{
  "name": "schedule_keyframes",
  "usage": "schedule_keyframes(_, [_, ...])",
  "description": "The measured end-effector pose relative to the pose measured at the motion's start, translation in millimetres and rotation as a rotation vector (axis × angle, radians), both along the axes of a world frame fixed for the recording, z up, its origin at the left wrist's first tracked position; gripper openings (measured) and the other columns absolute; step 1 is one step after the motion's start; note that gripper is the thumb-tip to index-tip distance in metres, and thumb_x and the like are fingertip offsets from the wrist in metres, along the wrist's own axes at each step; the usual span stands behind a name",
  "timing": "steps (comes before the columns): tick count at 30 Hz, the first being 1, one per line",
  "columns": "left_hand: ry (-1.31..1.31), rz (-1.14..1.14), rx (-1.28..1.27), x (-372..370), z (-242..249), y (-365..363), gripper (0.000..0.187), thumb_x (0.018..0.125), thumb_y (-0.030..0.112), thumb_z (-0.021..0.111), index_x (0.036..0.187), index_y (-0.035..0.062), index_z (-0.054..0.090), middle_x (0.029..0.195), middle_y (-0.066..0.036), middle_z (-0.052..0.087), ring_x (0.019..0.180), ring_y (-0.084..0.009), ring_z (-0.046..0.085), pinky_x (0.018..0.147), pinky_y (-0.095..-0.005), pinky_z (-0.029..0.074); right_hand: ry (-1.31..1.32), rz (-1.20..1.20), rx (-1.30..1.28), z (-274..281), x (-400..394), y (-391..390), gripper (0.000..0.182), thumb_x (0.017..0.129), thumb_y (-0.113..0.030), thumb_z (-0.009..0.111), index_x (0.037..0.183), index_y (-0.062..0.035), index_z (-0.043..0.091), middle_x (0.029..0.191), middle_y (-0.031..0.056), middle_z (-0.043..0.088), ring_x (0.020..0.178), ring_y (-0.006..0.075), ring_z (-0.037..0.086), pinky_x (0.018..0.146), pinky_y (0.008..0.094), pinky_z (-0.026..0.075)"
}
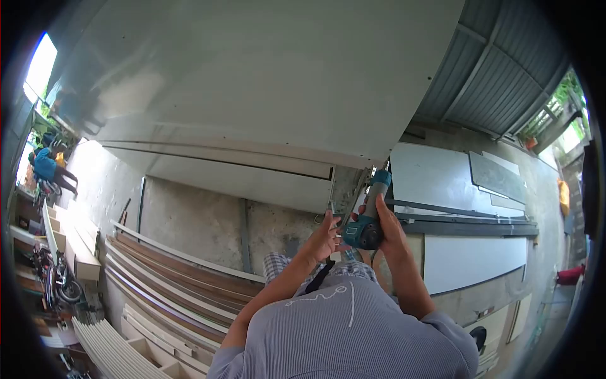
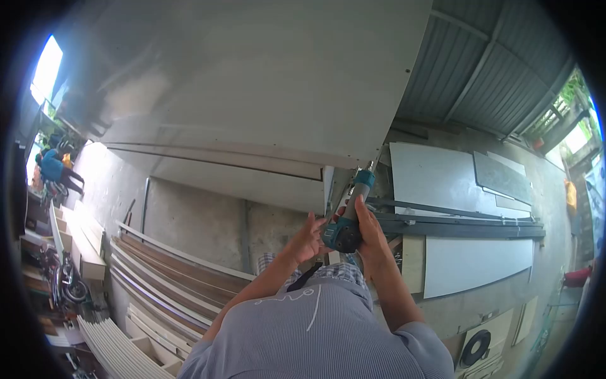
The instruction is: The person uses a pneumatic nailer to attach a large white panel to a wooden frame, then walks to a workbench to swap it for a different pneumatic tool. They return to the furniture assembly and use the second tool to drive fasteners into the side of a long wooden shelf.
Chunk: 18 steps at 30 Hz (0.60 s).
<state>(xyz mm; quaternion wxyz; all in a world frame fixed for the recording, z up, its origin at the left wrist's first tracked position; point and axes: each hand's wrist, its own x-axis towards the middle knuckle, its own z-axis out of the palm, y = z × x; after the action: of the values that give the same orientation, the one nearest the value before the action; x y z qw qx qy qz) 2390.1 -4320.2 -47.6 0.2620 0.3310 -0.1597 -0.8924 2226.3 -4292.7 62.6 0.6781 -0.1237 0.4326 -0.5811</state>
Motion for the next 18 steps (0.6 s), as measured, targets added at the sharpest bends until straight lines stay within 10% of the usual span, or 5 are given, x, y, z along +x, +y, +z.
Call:
schedule_keyframes(6, [0.042,-0.132,-0.032,-12,12,-41,0.053,0.087,0.052,0.043,0.116,0.0075,0.047,0.107,-0.009,0.056,0.093,-0.0219,0.058,0.082,-0.0410,0.048,-0.001,-0.080,-0.007,-13,-5,-28,0.045,0.086,-0.045,0.052,0.102,-0.0030,0.048,0.085,0.0081,0.056,0.084,0.0243,0.061,0.067,0.0354,0.054])
schedule_keyframes(12, [0.171,-0.372,-0.081,5,34,-50,0.048,0.087,0.051,0.043,0.126,0.0226,0.042,0.118,0.001,0.051,0.104,-0.0177,0.054,0.086,-0.0398,0.046,0.075,-0.103,-0.104,-5,7,-25,0.042,0.088,-0.038,0.052,0.102,0.0019,0.052,0.088,0.0109,0.061,0.080,0.0208,0.063,0.070,0.0329,0.053])
schedule_keyframes(18, [0.422,-0.594,-0.122,15,97,-56,0.045,0.093,0.040,0.036,0.122,0.0050,0.040,0.112,-0.013,0.054,0.099,-0.0234,0.058,0.091,-0.0385,0.046,0.241,-0.149,-0.294,93,23,-17,0.042,0.090,-0.036,0.048,0.105,0.0030,0.052,0.091,0.0117,0.061,0.079,0.0167,0.062,0.071,0.0303,0.053])
